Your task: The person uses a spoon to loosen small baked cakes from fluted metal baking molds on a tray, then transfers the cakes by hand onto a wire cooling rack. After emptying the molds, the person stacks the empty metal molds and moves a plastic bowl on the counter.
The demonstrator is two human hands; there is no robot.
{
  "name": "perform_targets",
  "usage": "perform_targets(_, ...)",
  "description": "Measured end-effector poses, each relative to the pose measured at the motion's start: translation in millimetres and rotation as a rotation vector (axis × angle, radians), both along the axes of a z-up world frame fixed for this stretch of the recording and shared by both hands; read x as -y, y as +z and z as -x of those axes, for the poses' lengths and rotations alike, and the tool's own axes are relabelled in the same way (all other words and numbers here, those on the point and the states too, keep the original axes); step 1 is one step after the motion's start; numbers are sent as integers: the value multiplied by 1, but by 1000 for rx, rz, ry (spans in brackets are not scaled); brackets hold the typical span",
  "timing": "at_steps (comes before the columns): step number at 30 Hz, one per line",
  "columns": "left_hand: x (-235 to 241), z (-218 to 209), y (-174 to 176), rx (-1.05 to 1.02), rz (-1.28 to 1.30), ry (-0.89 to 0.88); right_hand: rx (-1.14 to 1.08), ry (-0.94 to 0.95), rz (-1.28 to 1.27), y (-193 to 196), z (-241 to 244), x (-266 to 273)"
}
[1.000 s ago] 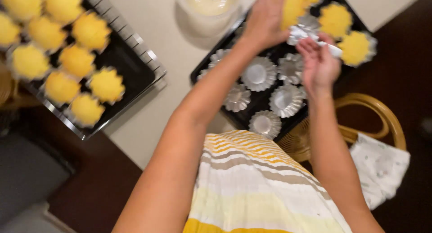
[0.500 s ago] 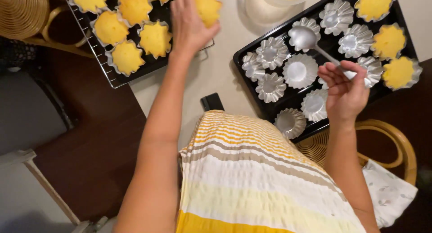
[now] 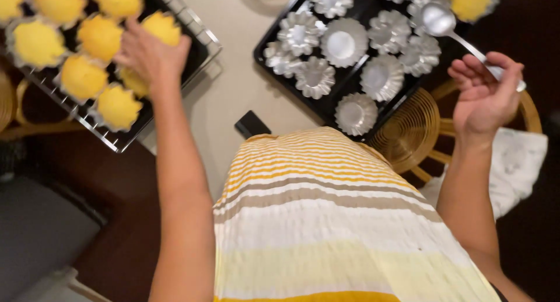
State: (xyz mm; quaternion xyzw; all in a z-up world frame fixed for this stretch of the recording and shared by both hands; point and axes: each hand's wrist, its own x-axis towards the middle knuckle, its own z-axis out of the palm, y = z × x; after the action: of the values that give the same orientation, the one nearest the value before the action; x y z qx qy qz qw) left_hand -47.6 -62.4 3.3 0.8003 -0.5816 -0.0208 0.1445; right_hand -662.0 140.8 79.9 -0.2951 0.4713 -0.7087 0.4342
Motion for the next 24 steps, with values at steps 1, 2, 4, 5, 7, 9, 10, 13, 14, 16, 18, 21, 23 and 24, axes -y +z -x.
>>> perform_targets(1,-1,-8,2,12,-48,14,-1,-10,8,-1,1,-4)
perform_targets(2,-2,-5,8,9,-47,-18,-4,-42,8,-3,4,-12)
perform_targets(4,-7,-4,22,-28,-150,-14,2,33,-13,-11,7,-22)
perform_targets(5,-12,-2,21,-26,-151,-30,3,16,-14,-17,8,-29)
perform_targets(7,-24,-3,20,113,158,-198,55,73,-65,-30,9,-39)
perform_targets(9,-43,16,32,94,237,-239,90,87,-103,-39,5,-48)
perform_targets(10,-53,25,38,74,315,-272,124,110,-141,-44,2,-50)
perform_targets(13,-99,59,27,-245,399,-383,251,255,-242,-59,-15,-57)
perform_targets(14,-114,80,34,-244,400,-375,250,263,-244,-63,-20,-58)
perform_targets(16,-147,119,49,-368,313,-436,380,411,-352,-71,-34,-63)
perform_targets(18,-173,144,46,-445,244,-434,438,507,-400,-77,-34,-64)
perform_targets(21,-198,166,36,-548,167,-463,501,703,-470,-85,-25,-56)
perform_targets(23,-207,171,30,-565,154,-481,513,818,-497,-88,-15,-45)
perform_targets(24,-212,169,28,-582,114,-469,398,820,-492,-89,-10,-39)
